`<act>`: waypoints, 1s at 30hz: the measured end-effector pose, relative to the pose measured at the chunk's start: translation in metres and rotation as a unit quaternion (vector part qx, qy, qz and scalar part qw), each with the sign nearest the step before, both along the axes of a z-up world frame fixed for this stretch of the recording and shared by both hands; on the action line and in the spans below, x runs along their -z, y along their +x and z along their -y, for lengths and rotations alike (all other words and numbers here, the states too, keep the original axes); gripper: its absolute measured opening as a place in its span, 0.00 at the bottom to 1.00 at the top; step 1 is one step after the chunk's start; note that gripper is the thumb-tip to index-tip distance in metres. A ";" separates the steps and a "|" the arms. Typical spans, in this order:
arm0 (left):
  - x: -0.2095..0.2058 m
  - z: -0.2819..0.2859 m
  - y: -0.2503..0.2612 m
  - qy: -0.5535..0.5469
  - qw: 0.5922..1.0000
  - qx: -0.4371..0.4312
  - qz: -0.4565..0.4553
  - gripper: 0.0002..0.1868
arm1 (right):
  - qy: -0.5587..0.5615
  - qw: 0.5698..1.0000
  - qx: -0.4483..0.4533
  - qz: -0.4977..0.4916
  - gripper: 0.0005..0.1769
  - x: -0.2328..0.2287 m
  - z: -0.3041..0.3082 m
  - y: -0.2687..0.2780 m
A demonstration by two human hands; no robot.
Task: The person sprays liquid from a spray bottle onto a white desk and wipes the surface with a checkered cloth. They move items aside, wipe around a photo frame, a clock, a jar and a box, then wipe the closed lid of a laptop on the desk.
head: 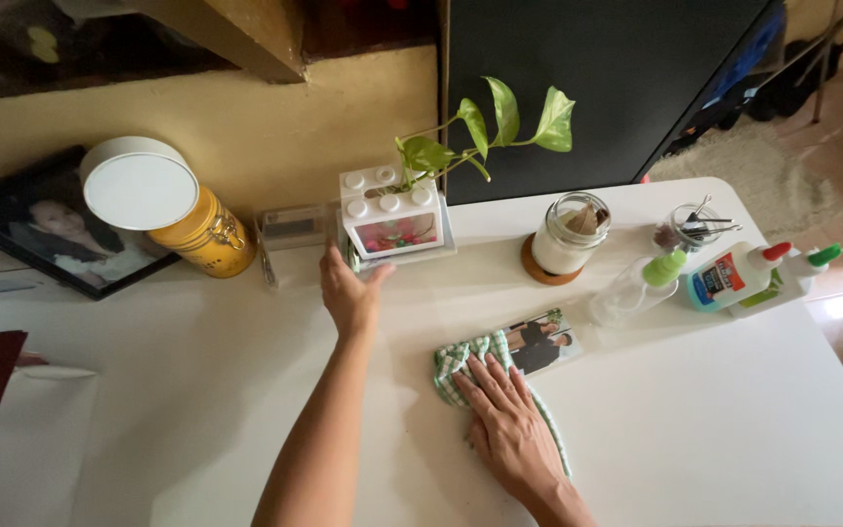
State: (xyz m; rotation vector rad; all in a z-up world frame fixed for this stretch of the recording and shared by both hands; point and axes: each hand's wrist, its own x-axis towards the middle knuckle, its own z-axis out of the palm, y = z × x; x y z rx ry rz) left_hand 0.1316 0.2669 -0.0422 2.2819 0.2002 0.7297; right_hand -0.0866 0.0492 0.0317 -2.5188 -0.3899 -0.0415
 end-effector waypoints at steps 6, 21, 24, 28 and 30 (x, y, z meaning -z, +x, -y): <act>-0.001 0.000 0.016 0.016 0.999 -0.012 -0.029 0.51 | -0.009 1.000 -0.002 -0.007 0.36 0.000 0.000 0.001; -0.017 -0.091 -0.045 0.146 0.983 -0.077 -0.081 0.26 | -0.006 0.998 -0.016 0.054 0.36 0.020 -0.015 -0.004; 0.001 -0.103 -0.041 0.112 0.992 -0.032 -0.051 0.35 | -0.033 0.993 -0.091 0.059 0.35 0.030 -0.047 -0.008; 0.000 -0.107 -0.061 0.079 0.993 -0.087 0.024 0.26 | -0.060 0.980 -0.184 0.046 0.34 0.045 -0.086 -0.016; -0.012 -0.111 -0.083 0.042 0.993 -0.104 0.036 0.18 | -0.080 0.975 -0.187 0.093 0.33 0.055 -0.087 -0.014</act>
